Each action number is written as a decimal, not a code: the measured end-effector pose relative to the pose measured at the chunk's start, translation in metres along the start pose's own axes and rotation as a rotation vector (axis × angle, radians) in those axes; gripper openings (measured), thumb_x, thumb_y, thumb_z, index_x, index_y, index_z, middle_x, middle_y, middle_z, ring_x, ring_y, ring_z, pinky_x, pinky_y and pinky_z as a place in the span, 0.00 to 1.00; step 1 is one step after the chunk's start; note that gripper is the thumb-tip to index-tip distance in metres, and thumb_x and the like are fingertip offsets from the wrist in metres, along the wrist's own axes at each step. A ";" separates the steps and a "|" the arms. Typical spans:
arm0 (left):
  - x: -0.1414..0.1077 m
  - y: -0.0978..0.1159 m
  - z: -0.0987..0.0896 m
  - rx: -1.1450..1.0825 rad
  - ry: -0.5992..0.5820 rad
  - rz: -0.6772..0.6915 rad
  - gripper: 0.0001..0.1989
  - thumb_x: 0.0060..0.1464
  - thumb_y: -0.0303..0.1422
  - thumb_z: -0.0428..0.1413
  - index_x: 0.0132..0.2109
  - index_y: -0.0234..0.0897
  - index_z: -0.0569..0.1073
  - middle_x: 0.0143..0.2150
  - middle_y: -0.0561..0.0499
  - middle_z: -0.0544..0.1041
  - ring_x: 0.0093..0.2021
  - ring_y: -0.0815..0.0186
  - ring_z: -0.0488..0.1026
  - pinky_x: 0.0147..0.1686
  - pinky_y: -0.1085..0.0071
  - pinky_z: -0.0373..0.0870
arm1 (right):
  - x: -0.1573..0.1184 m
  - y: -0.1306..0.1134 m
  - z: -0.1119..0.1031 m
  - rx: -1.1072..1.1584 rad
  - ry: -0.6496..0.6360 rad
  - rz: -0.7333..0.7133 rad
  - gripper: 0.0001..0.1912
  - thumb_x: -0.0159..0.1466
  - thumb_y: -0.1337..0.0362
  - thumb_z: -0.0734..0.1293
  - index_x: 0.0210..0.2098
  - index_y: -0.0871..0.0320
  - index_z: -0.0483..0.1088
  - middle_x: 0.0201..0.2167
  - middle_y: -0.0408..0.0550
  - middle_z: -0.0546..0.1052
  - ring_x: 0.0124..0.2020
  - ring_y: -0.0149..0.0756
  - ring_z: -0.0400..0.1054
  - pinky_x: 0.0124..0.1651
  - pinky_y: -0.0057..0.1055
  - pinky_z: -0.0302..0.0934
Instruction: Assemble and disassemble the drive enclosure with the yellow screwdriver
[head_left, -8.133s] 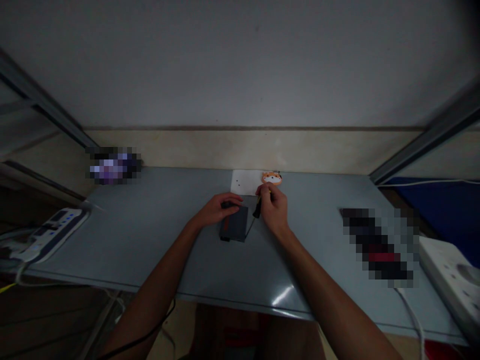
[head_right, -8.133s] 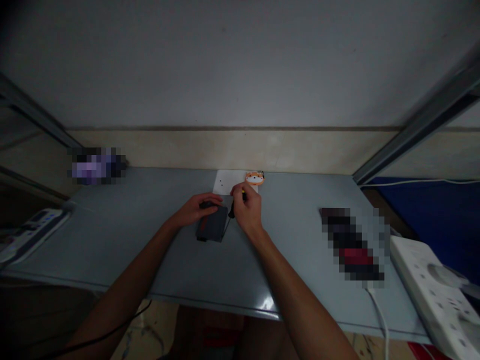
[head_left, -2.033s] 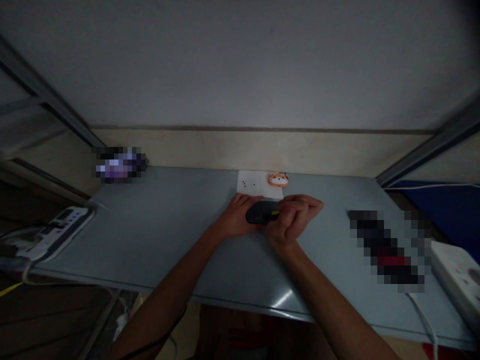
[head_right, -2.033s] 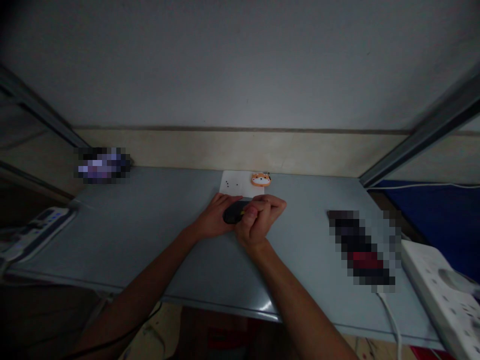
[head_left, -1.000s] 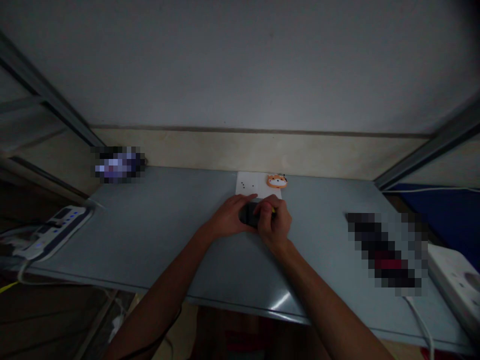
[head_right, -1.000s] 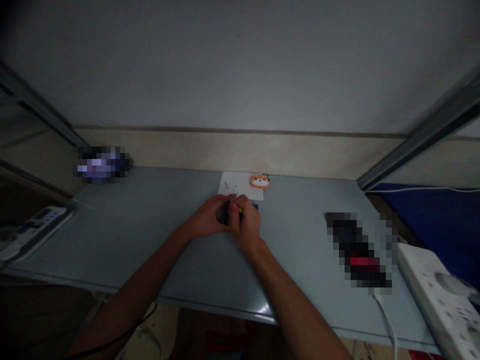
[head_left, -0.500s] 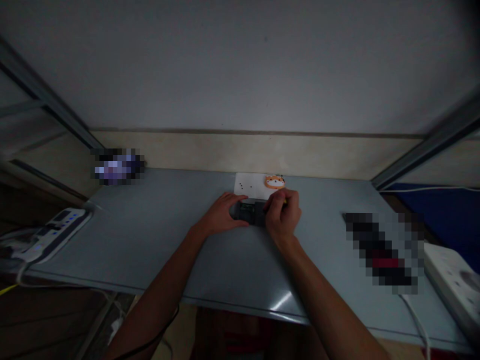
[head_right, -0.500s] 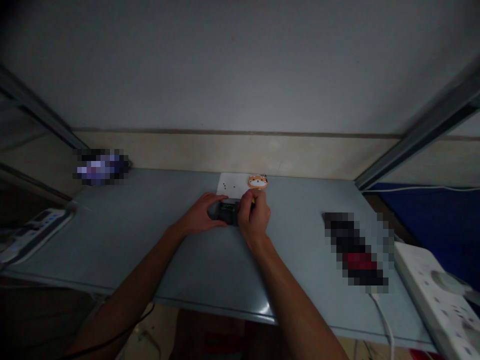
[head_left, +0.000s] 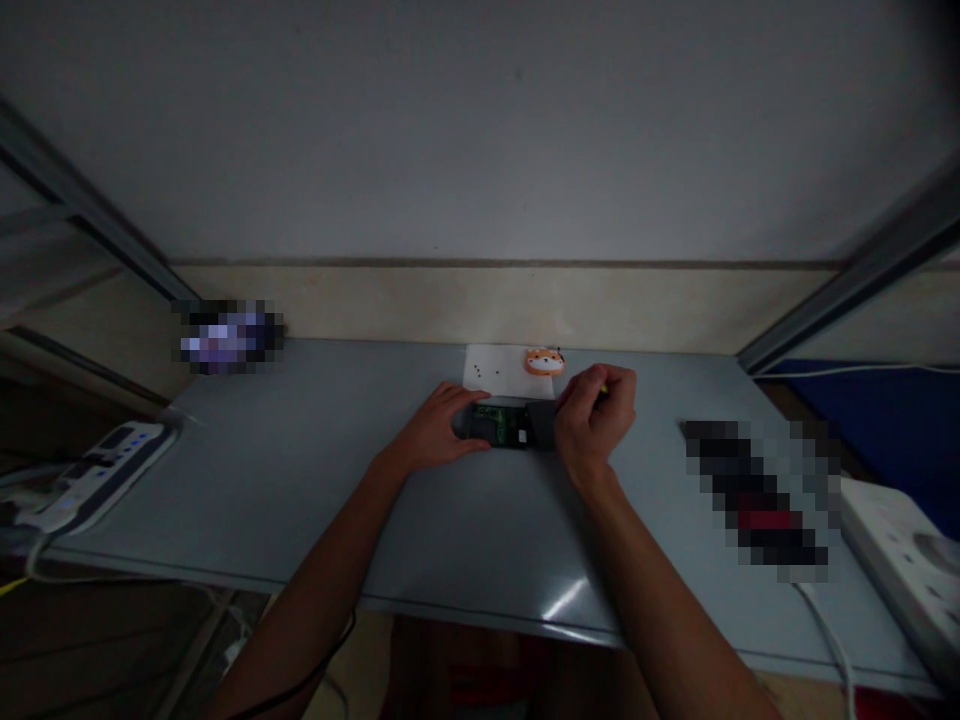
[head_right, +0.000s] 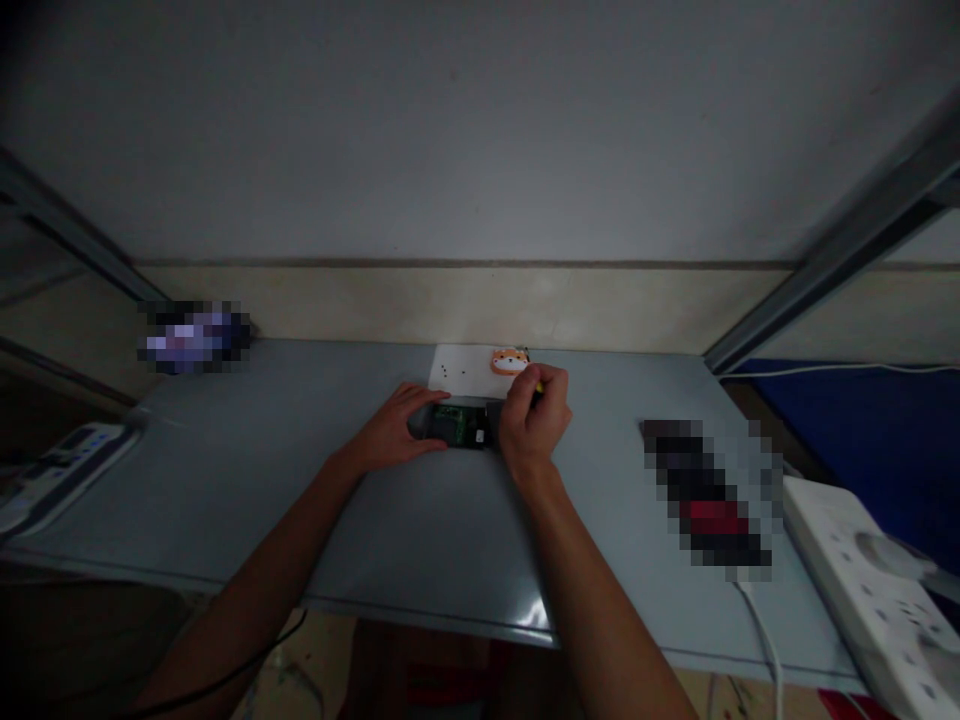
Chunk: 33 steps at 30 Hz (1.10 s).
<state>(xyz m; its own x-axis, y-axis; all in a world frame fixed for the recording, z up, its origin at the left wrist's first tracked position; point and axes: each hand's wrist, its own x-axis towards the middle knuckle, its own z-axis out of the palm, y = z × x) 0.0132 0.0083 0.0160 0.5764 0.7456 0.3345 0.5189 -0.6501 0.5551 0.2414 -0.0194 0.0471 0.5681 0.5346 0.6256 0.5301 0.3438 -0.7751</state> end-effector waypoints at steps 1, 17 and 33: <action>0.000 0.001 0.000 0.005 -0.006 -0.003 0.37 0.52 0.45 0.71 0.66 0.45 0.70 0.57 0.46 0.76 0.58 0.52 0.70 0.61 0.54 0.69 | 0.001 -0.001 0.000 0.009 0.021 -0.014 0.14 0.75 0.52 0.59 0.38 0.53 0.64 0.20 0.36 0.67 0.21 0.33 0.63 0.31 0.33 0.57; 0.009 0.022 0.027 0.073 -0.057 -0.020 0.26 0.61 0.44 0.66 0.63 0.48 0.72 0.62 0.49 0.78 0.63 0.54 0.71 0.65 0.53 0.57 | 0.011 0.009 0.002 0.103 0.074 0.080 0.18 0.75 0.46 0.56 0.37 0.51 0.60 0.18 0.35 0.66 0.18 0.33 0.63 0.27 0.33 0.55; 0.006 0.018 0.025 0.022 -0.026 -0.001 0.28 0.57 0.42 0.69 0.62 0.47 0.72 0.59 0.48 0.79 0.61 0.55 0.73 0.65 0.54 0.58 | 0.008 0.021 0.004 0.047 -0.030 0.072 0.18 0.75 0.47 0.57 0.37 0.53 0.63 0.19 0.35 0.69 0.20 0.32 0.64 0.29 0.31 0.56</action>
<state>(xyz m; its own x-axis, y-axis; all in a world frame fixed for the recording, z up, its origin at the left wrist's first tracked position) 0.0417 -0.0023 0.0087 0.5917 0.7425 0.3139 0.5333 -0.6525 0.5384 0.2550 -0.0050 0.0355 0.5841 0.5822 0.5656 0.4578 0.3391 -0.8218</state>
